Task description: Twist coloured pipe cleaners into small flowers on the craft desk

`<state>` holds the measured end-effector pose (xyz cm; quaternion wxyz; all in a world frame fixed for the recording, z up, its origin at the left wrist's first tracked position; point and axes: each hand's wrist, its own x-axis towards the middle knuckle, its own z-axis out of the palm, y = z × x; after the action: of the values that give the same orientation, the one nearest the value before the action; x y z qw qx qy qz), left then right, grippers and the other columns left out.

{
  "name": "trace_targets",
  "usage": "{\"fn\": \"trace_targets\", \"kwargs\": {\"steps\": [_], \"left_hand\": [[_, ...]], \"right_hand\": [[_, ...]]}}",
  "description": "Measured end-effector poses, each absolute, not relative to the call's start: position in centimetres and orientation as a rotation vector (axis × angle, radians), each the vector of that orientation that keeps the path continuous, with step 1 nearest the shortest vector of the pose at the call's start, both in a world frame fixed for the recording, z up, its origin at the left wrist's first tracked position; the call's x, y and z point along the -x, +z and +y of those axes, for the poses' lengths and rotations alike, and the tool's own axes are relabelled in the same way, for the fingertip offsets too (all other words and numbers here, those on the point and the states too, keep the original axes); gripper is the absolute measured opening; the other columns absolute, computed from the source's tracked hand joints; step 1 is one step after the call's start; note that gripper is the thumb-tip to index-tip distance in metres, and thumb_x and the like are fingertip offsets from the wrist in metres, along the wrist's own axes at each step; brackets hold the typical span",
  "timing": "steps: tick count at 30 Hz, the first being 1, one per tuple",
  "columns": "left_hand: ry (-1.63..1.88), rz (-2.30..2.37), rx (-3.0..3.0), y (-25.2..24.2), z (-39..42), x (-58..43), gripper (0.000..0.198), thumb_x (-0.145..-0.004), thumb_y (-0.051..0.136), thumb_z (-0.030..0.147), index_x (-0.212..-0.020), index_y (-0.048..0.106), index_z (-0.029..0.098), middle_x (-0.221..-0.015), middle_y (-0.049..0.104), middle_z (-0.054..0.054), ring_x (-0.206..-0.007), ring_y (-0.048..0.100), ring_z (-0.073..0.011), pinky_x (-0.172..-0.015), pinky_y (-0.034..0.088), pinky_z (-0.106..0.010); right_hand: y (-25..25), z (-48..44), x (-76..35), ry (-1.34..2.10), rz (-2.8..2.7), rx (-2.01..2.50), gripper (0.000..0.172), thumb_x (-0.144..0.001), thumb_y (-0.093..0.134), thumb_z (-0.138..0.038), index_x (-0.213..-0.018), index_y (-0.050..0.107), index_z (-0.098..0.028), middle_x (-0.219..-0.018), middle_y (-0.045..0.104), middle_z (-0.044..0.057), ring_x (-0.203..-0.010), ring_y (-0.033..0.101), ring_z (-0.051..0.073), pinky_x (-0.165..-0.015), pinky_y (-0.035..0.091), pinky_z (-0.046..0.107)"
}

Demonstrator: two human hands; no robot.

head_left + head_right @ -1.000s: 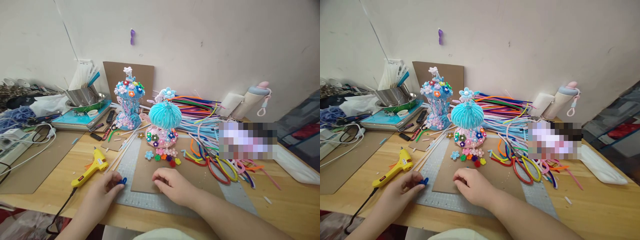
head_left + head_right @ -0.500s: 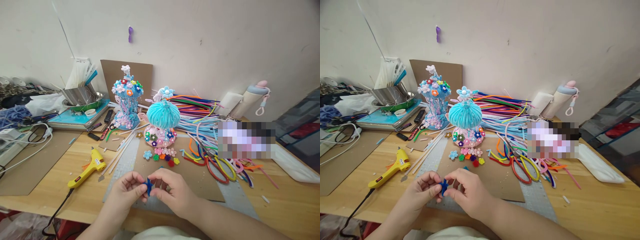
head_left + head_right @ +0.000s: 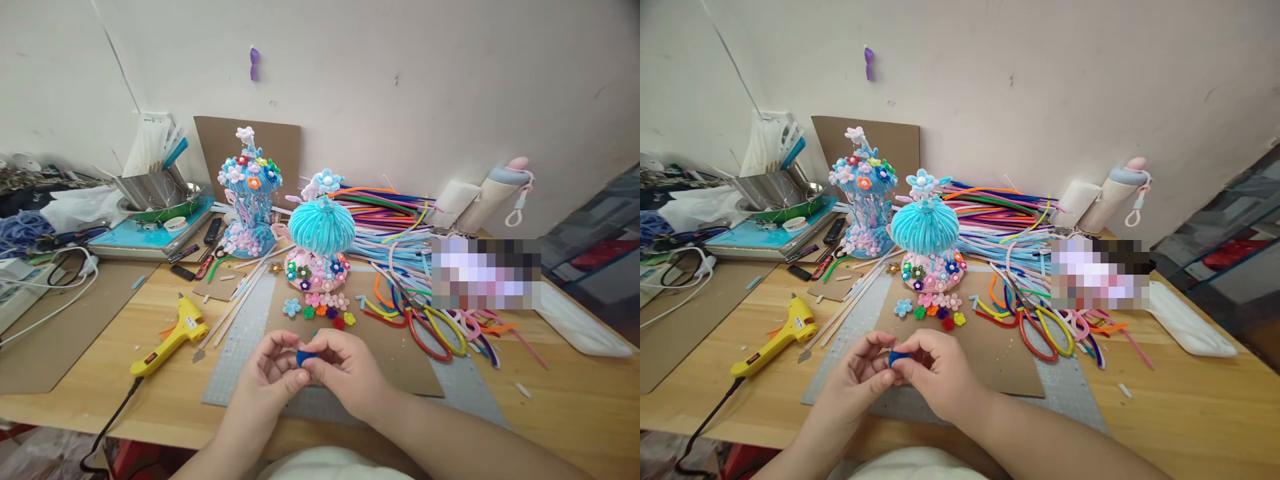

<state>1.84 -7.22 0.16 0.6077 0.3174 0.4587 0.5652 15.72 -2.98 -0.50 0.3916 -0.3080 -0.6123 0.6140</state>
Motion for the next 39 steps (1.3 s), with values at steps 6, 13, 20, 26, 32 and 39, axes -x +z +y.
{"fn": "trace_targets", "kwargs": {"steps": [6,13,20,26,32,39], "left_hand": [[1.343,1.195,-0.864,-0.5,-7.1,-1.2,0.018,-0.059,0.075,0.022,-0.073,0.066,0.015,-0.082,0.060,-0.002,-0.065,0.060,-0.0137,-0.058,0.053,-0.026],[1.325,1.272,-0.928,-0.7,-7.5,-1.0,0.028,-0.058,0.076,0.021,-0.084,0.066,0.018,-0.084,0.062,-0.003,-0.072,0.060,-0.0144,-0.063,0.052,-0.024],[1.273,1.322,-1.102,-0.8,-7.2,-0.8,0.019,-0.064,0.071,0.024,-0.081,0.067,0.018,-0.088,0.061,-0.005,-0.081,0.059,-0.0185,-0.068,0.051,-0.027],[1.247,1.492,-1.358,-0.9,-7.4,-0.6,0.010,-0.071,0.065,0.026,-0.064,0.064,0.018,-0.073,0.060,-0.003,-0.072,0.058,-0.0166,-0.066,0.046,-0.025],[1.161,1.668,-1.726,-0.4,-7.3,2.2,0.011,-0.076,0.059,0.026,-0.068,0.062,0.020,-0.076,0.063,-0.003,-0.076,0.058,-0.0179,-0.071,0.044,-0.027],[0.638,2.003,-2.118,-0.3,-8.2,8.7,0.013,-0.078,0.053,0.031,-0.078,0.062,0.022,-0.083,0.063,-0.003,-0.079,0.058,-0.0188,-0.073,0.044,-0.027]], "right_hand": [[-0.4,-2.6,-15.4,1.866,-1.394,0.800,0.029,-0.070,0.065,-0.040,-0.074,0.052,-0.015,-0.056,0.052,-0.004,-0.045,0.050,0.007,-0.037,0.032,0.016],[-0.6,-2.5,-15.4,1.865,-1.359,0.878,0.032,-0.069,0.065,-0.043,-0.074,0.049,-0.016,-0.055,0.052,-0.005,-0.043,0.048,0.006,-0.035,0.030,0.015],[-0.7,-2.8,-15.2,1.771,-1.444,0.880,0.020,-0.073,0.062,-0.032,-0.074,0.054,-0.015,-0.059,0.051,-0.005,-0.047,0.048,0.006,-0.045,0.039,0.019],[-0.8,-2.9,-15.1,1.748,-1.435,0.920,0.019,-0.074,0.060,-0.032,-0.072,0.050,-0.016,-0.057,0.048,-0.005,-0.046,0.046,0.006,-0.043,0.038,0.018],[-1.2,-2.5,-15.2,1.723,-1.510,0.947,0.011,-0.082,0.050,-0.028,-0.084,0.045,-0.018,-0.069,0.050,-0.004,-0.051,0.051,0.006,-0.043,0.035,0.015],[-1.9,-1.9,-15.3,1.719,-1.521,0.990,0.007,-0.084,0.045,-0.023,-0.089,0.046,-0.019,-0.077,0.053,-0.001,-0.052,0.052,0.006,-0.041,0.034,0.015]]}}
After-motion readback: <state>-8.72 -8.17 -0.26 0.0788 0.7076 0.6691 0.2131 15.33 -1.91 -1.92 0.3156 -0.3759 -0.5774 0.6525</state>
